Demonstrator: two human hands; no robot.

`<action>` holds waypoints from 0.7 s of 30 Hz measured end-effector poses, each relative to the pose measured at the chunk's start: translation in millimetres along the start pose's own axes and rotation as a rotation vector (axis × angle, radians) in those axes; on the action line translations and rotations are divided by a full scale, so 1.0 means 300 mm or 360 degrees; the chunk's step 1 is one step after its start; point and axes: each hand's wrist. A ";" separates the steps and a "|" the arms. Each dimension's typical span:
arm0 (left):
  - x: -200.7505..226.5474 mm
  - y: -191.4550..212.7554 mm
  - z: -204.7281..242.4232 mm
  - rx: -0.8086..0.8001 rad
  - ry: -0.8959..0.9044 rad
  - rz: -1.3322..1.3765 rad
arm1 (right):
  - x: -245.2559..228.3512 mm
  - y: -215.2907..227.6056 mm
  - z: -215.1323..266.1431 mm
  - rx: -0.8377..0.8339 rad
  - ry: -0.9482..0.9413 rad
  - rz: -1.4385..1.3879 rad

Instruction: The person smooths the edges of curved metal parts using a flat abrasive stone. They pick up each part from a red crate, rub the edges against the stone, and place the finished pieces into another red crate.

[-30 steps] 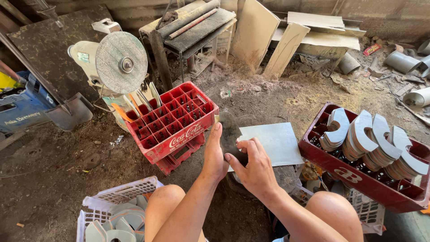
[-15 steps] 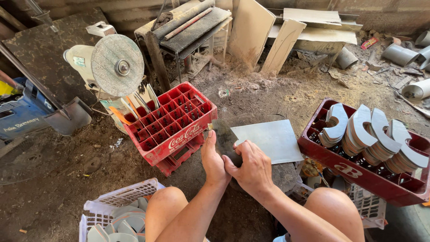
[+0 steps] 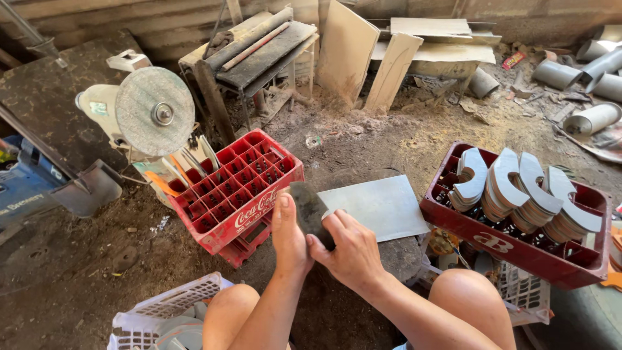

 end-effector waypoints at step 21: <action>0.050 0.017 -0.030 -0.0015 0.0311 0.0444 | -0.009 -0.042 0.026 0.0164 0.0123 0.0033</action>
Point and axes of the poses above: each hand's wrist, its own z-axis away from the middle knuckle, its own y-axis out of the back of the hand, x = y × z, and after that the axes turned 2 degrees about y, right-handed
